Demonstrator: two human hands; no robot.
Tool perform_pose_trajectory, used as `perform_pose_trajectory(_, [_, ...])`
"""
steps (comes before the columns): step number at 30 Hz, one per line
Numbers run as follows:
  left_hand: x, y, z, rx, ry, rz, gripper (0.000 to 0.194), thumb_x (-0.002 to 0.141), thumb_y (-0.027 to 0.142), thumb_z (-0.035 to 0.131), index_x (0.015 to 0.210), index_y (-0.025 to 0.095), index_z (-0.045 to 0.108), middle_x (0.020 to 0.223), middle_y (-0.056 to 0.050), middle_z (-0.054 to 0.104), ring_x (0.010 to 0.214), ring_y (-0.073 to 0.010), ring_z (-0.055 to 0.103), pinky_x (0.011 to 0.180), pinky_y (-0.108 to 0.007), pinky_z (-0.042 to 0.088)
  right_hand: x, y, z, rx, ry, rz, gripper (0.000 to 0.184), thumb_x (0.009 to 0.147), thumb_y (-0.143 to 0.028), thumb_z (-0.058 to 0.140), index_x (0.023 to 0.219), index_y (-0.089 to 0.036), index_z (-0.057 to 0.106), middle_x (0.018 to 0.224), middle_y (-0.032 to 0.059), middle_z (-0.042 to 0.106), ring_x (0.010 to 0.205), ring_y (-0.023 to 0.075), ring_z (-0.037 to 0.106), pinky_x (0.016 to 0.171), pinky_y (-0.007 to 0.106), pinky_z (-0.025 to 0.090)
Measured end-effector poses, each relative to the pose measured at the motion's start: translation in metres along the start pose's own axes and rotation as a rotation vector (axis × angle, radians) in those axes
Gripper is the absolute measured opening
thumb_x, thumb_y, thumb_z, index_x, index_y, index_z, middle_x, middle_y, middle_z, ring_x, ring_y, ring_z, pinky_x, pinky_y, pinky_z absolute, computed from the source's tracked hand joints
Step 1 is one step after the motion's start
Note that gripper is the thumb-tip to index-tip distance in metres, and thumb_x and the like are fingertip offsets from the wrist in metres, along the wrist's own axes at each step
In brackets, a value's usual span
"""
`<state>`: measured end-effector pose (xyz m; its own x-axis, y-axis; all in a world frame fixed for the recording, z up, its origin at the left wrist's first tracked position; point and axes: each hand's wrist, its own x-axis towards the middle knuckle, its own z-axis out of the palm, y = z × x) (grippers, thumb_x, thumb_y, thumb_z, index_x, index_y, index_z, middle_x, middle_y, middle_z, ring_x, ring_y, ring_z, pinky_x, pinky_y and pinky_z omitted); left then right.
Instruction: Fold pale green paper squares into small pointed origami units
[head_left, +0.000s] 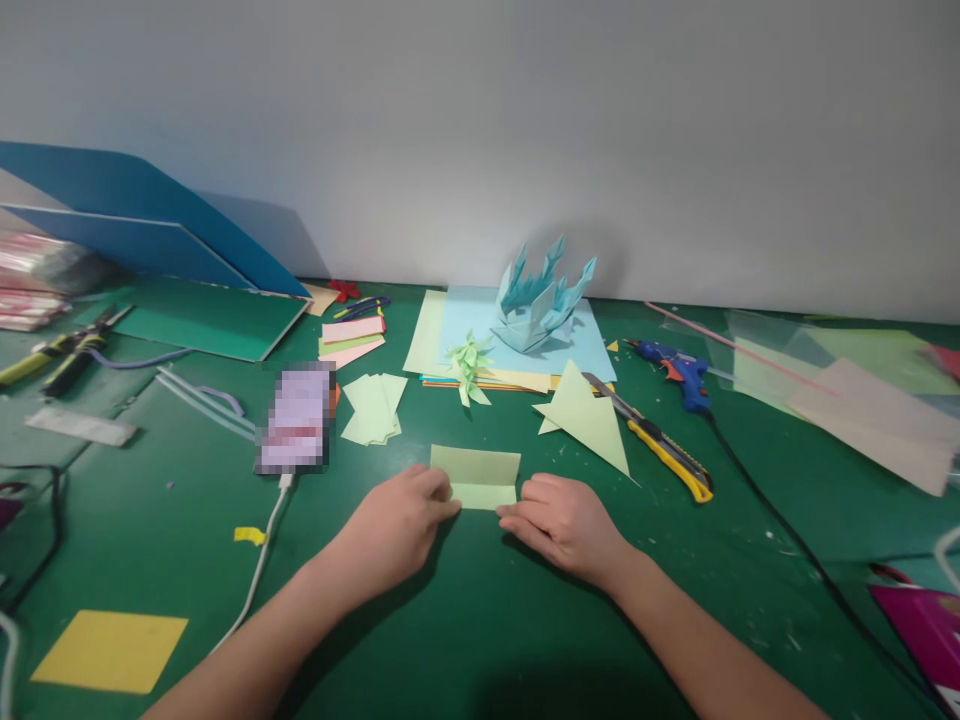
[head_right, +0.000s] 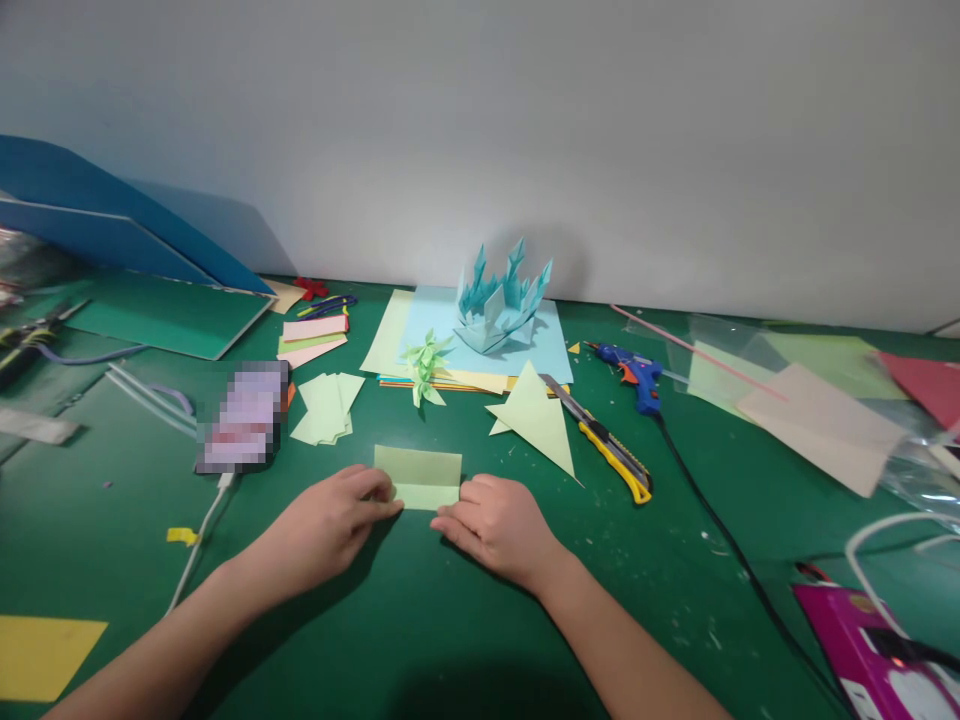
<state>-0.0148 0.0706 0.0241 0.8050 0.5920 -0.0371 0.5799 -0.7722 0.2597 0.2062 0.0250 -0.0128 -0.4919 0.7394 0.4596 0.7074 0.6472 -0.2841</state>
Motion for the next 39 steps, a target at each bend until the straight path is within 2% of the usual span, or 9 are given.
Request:
perform_pose_trajectory(6, [-0.008,-0.014,-0.011,-0.059,-0.027,-0.061,0.041,0.074,-0.002,0.04,0.087,0.02,0.072,0.086,-0.006,0.064,0.082,-0.0178,0.059,0.07,-0.029,0.048,0.001,-0.001,0.003,0.009,0.012,0.026,0.055,0.098,-0.035,0.029,0.059,-0.016,0.062,0.05,0.0014,0.051,0.052,0.0123,0.042,0.051,0.025,0.027])
perform_pose_trajectory(13, [-0.003,0.005,-0.005,0.125,-0.05,-0.107,0.035,0.075,-0.002,0.037,0.079,0.013,0.069,0.083,-0.01,0.064,0.075,-0.022,0.058,0.066,-0.036,0.051,0.003,-0.003,0.002,-0.032,0.029,0.018,0.055,0.098,-0.032,0.028,0.053,-0.017,0.057,0.048,0.0007,0.048,0.05,0.0118,0.04,0.051,0.026,0.025])
perform_pose_trajectory(19, [-0.005,0.006,0.0,0.053,-0.052,-0.091,0.037,0.069,-0.008,0.036,0.077,0.012,0.067,0.086,-0.01,0.063,0.077,-0.0188,0.058,0.071,-0.032,0.053,0.003,-0.001,0.002,-0.09,0.035,0.013,0.054,0.097,-0.027,0.031,0.048,-0.017,0.051,0.046,0.0002,0.044,0.048,0.0114,0.037,0.05,0.026,0.023])
perform_pose_trajectory(25, [-0.007,0.003,0.005,0.051,0.021,-0.085,0.036,0.074,-0.006,0.035,0.079,0.012,0.065,0.087,-0.01,0.062,0.076,-0.0181,0.057,0.071,-0.032,0.052,0.001,0.001,0.001,-0.115,0.099,0.037,0.05,0.095,-0.025,0.036,0.047,-0.018,0.049,0.047,0.0004,0.044,0.048,0.0121,0.038,0.049,0.027,0.026])
perform_pose_trajectory(28, [-0.004,0.006,0.006,0.081,0.037,-0.113,0.034,0.078,-0.003,0.035,0.084,0.014,0.064,0.086,-0.008,0.061,0.074,-0.0181,0.056,0.068,-0.033,0.051,0.004,0.001,0.002,-0.069,0.242,0.132,0.038,0.093,-0.027,0.041,0.061,-0.018,0.058,0.061,0.0038,0.056,0.058,0.0148,0.048,0.056,0.027,0.037])
perform_pose_trajectory(30, [-0.001,0.008,0.007,0.121,0.027,-0.132,0.033,0.08,-0.002,0.036,0.089,0.016,0.063,0.083,-0.007,0.059,0.072,-0.0186,0.054,0.064,-0.032,0.05,0.008,0.001,0.004,-0.043,0.307,0.198,0.023,0.092,-0.031,0.044,0.088,-0.019,0.063,0.083,0.0082,0.063,0.078,0.0196,0.057,0.071,0.032,0.045])
perform_pose_trajectory(33, [0.003,0.011,0.01,0.157,0.015,-0.133,0.03,0.082,0.0,0.038,0.09,0.016,0.062,0.079,-0.006,0.057,0.071,-0.0193,0.053,0.061,-0.032,0.048,0.013,0.0,0.009,-0.051,0.206,0.209,0.037,0.092,-0.035,0.042,0.126,-0.02,0.047,0.119,0.0135,0.058,0.109,0.0259,0.053,0.089,0.043,0.044])
perform_pose_trajectory(36, [0.005,0.012,0.014,0.09,0.058,-0.114,0.026,0.083,0.001,0.04,0.088,0.015,0.061,0.083,-0.006,0.058,0.075,-0.0194,0.054,0.066,-0.032,0.049,0.015,-0.001,0.014,-0.038,0.109,0.156,0.041,0.094,-0.028,0.039,0.134,-0.02,0.039,0.123,0.0126,0.057,0.111,0.0248,0.052,0.092,0.043,0.044])
perform_pose_trajectory(39, [0.005,0.013,0.018,0.006,0.106,-0.061,0.023,0.083,0.001,0.043,0.09,0.014,0.06,0.093,-0.008,0.06,0.082,-0.0193,0.055,0.073,-0.032,0.05,0.015,-0.001,0.016,-0.046,0.119,0.139,0.036,0.094,-0.02,0.038,0.129,-0.016,0.045,0.112,0.0121,0.062,0.101,0.0236,0.056,0.087,0.041,0.046])
